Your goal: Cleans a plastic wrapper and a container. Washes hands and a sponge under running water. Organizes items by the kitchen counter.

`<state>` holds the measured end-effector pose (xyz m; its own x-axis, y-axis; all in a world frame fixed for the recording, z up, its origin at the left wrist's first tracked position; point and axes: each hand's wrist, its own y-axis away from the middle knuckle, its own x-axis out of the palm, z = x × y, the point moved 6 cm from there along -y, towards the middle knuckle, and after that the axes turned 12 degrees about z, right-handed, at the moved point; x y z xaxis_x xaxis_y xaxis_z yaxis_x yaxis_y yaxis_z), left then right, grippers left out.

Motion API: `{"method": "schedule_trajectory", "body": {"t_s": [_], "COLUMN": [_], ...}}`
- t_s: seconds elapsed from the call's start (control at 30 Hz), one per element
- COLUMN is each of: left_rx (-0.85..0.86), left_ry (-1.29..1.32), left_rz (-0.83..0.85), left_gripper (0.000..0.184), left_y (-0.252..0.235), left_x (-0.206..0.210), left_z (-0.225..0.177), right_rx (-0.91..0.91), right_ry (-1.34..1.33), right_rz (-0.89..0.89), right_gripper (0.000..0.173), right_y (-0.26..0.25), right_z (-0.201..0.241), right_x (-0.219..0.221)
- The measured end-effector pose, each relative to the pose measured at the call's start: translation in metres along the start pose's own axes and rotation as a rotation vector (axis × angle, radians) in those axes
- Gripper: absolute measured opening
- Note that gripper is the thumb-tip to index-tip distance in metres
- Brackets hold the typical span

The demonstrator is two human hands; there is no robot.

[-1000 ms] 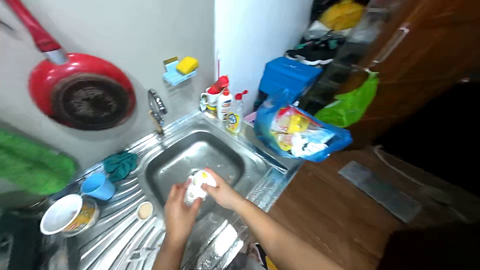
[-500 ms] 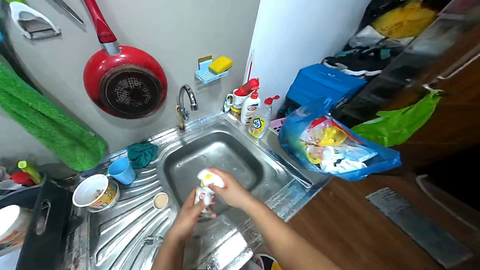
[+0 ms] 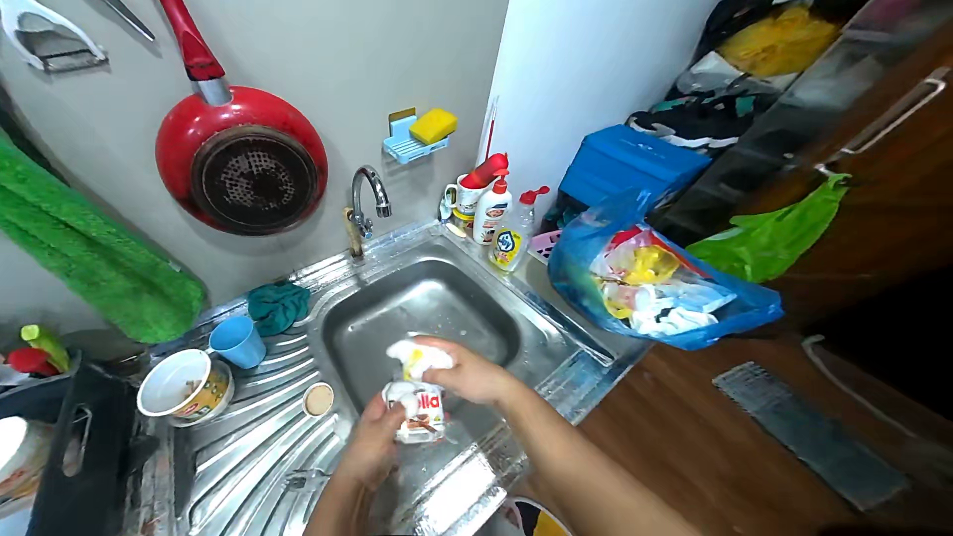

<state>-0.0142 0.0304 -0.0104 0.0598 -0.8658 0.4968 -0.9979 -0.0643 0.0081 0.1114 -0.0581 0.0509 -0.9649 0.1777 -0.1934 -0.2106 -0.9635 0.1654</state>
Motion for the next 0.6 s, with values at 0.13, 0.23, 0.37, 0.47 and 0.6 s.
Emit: {"method": "schedule_trajectory", "body": {"t_s": [0.13,0.23,0.37,0.47,0.6], "left_rx": [-0.008,0.024,0.025,0.010,-0.092], "left_ry": [-0.416,0.094,0.438,0.581,0.454], "left_rz": [-0.104,-0.055,0.010,-0.023,0.077], "left_gripper": [0.045,0.051,0.080,0.047,0.055], "left_y": [-0.006,-0.002,-0.005,-0.008,-0.008], "left_x": [0.008,0.006,0.002,0.016,0.022], "left_z": [-0.006,0.004,0.018,0.015,0.026], "right_rx": [0.082,-0.065,-0.228,-0.226,-0.037], "right_ry": [0.447,-0.156,-0.544,-0.504,-0.033], "right_rz": [-0.020,-0.087,-0.163,-0.201,-0.228], "right_gripper": [0.040,0.049,0.057,0.062,0.047], "right_y": [-0.006,0.002,0.005,0.010,0.017], "right_z": [0.017,-0.001,-0.026,-0.026,-0.007], "right_x": [0.012,0.006,0.004,0.004,-0.005]}}
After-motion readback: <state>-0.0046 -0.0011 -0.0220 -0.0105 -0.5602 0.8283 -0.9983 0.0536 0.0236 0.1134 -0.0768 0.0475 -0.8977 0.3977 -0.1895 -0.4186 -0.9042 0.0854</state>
